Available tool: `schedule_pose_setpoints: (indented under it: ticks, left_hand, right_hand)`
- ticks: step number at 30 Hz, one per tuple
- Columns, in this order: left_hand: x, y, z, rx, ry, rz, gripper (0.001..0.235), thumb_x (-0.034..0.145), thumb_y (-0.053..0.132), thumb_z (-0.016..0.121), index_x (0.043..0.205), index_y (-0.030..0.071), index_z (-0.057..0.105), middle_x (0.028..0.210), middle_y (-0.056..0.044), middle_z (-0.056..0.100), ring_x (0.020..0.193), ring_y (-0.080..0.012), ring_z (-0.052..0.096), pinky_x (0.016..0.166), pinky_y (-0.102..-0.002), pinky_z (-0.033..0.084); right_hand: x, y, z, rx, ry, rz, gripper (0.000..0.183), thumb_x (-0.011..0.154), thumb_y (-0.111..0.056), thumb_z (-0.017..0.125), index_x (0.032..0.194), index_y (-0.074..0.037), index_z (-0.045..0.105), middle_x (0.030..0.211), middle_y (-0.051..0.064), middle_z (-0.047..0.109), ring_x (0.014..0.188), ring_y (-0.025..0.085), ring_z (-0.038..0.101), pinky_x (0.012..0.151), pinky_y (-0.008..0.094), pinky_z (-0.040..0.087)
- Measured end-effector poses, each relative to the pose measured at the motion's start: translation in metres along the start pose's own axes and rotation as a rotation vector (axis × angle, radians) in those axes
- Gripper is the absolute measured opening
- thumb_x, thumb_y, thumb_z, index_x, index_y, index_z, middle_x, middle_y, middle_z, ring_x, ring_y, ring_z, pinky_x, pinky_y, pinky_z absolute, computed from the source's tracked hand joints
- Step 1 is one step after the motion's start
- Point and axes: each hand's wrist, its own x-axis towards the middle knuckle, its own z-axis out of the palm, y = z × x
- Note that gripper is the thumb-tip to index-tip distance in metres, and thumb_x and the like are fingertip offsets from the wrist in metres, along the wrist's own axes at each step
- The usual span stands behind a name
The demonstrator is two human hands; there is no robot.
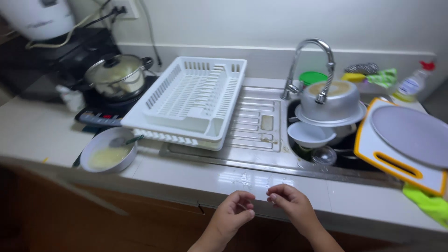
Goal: The person opens a package of noodles and places them in a bowl. They retrieve a plate from a drawer and rinse the noodles under running water. The person then stirs a pot on the stove, moves a rice cooker, and washes a cloth in the sink.
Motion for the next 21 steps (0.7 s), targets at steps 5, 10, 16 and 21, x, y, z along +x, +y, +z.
schedule_pose_setpoints:
  ticks: [5, 10, 16, 21]
  left_hand:
    - [-0.013, -0.007, -0.058, 0.157, -0.146, -0.193, 0.038, 0.088, 0.008, 0.070, 0.126, 0.008, 0.063, 0.109, -0.004, 0.065, 0.098, -0.0102, 0.061, 0.090, -0.026, 0.054]
    - [0.000, -0.015, -0.038, 0.227, -0.231, -0.301, 0.038, 0.091, 0.011, 0.068, 0.128, 0.007, 0.062, 0.112, -0.007, 0.067, 0.106, -0.0127, 0.065, 0.095, -0.029, 0.056]
    - [0.040, -0.015, 0.043, 0.330, -0.387, -0.375, 0.039, 0.093, 0.015, 0.066, 0.131, 0.008, 0.059, 0.117, -0.006, 0.068, 0.109, -0.0144, 0.065, 0.099, -0.031, 0.056]
    - [0.073, -0.033, 0.097, 0.369, -0.433, -0.367, 0.041, 0.094, 0.017, 0.065, 0.133, 0.008, 0.058, 0.119, -0.006, 0.067, 0.114, -0.0137, 0.065, 0.100, -0.030, 0.055]
  right_hand:
    - [-0.017, -0.004, -0.017, -0.036, 0.380, -0.132, 0.025, 0.092, -0.015, 0.071, 0.113, -0.001, 0.074, 0.098, 0.004, 0.073, 0.089, 0.013, 0.063, 0.081, 0.027, 0.052]
    - [-0.054, -0.010, -0.116, -0.309, 0.796, -0.246, 0.027, 0.091, -0.017, 0.074, 0.114, -0.003, 0.072, 0.099, 0.005, 0.071, 0.093, 0.013, 0.063, 0.085, 0.028, 0.052]
    - [-0.109, -0.021, -0.283, -0.830, 1.266, -0.261, 0.054, 0.086, -0.029, 0.082, 0.130, -0.002, 0.065, 0.122, 0.018, 0.059, 0.106, 0.029, 0.063, 0.092, 0.041, 0.054]
    - [-0.112, -0.063, -0.349, -1.114, 1.316, 0.281, 0.085, 0.072, -0.047, 0.091, 0.144, -0.017, 0.058, 0.136, 0.026, 0.048, 0.127, 0.050, 0.042, 0.096, 0.063, 0.043]
